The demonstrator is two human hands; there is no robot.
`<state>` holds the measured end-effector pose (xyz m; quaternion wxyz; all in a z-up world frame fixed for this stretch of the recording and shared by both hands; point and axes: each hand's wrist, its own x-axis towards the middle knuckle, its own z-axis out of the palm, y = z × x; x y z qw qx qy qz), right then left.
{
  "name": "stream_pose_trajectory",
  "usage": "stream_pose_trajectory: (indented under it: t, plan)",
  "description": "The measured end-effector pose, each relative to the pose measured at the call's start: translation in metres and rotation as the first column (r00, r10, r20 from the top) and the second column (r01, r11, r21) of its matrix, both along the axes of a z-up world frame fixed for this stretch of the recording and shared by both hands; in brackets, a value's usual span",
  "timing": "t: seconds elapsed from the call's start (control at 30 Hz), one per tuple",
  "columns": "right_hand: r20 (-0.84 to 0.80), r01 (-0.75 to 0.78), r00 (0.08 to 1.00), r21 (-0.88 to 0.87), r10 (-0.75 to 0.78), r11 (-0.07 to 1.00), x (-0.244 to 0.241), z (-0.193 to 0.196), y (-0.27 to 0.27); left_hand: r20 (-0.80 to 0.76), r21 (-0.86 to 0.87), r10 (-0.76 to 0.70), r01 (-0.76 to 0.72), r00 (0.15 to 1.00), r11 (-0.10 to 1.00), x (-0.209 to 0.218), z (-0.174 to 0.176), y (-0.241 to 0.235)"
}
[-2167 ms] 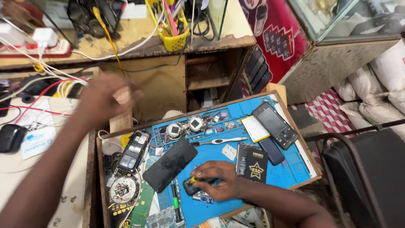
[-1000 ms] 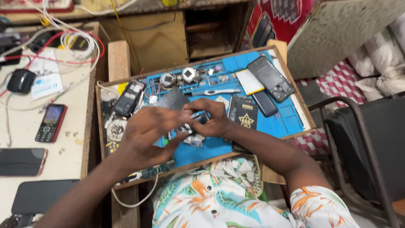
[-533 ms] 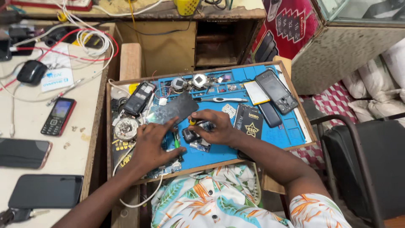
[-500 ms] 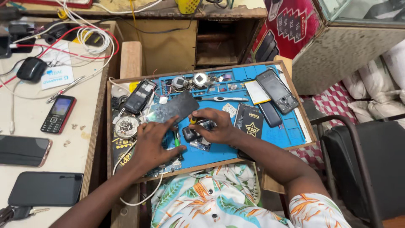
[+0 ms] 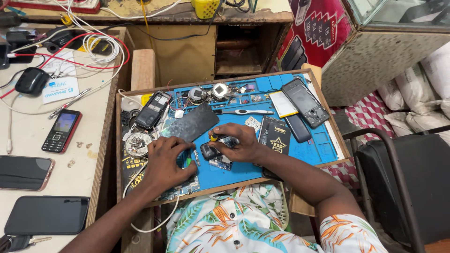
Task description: The person uses a yellow screwdriver to remove screws from a small black electronic component on a blue work mat. They then use a metal prying tool to separate parts of the component and set the pieces aside on the mat.
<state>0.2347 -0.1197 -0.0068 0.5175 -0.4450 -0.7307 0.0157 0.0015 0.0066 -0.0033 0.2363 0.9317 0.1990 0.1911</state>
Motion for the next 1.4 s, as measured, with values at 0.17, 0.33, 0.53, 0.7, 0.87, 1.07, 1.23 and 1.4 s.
stream_pose_trajectory:
  t: [0.17, 0.33, 0.53, 0.7, 0.87, 1.07, 1.23, 1.4]
  plan:
    - [0.017, 0.015, 1.000, -0.005, -0.015, 1.000, 0.003, -0.001, 0.000, 0.027, 0.000, -0.029, 0.029, 0.999, 1.000, -0.001, 0.000, 0.002]
    - [0.014, 0.009, 1.000, 0.014, -0.009, 1.000, 0.003, -0.003, 0.000, 0.017, 0.006, -0.043, 0.043, 0.999, 0.999, -0.004, -0.002, -0.003]
    - [-0.026, 0.002, 1.000, 0.005, -0.002, 1.000, 0.004, -0.001, -0.001, 0.017, 0.053, -0.011, 0.010, 1.000, 0.999, 0.002, -0.002, -0.010]
    - [-0.013, -0.009, 1.000, 0.003, 0.009, 1.000, 0.002, 0.000, -0.001, -0.019, 0.048, -0.011, 0.012, 1.000, 0.999, 0.003, -0.001, -0.012]
    - [0.003, 0.010, 1.000, 0.002, -0.010, 1.000, 0.002, -0.001, -0.002, -0.043, 0.021, -0.015, 0.016, 0.999, 1.000, 0.002, -0.001, -0.013]
    - [0.011, 0.023, 1.000, -0.001, -0.023, 1.000, 0.003, -0.004, -0.001, -0.083, 0.048, -0.026, 0.030, 0.996, 0.998, 0.010, 0.001, -0.010]
    - [-0.011, 0.025, 1.000, -0.017, -0.026, 1.000, 0.004, -0.005, -0.002, -0.113, 0.049, -0.015, 0.020, 0.994, 0.999, 0.020, 0.002, -0.012]
    - [-0.015, 0.007, 1.000, -0.019, -0.008, 1.000, 0.004, -0.005, 0.000, -0.039, 0.086, -0.014, 0.018, 0.999, 0.996, 0.018, -0.002, -0.015]
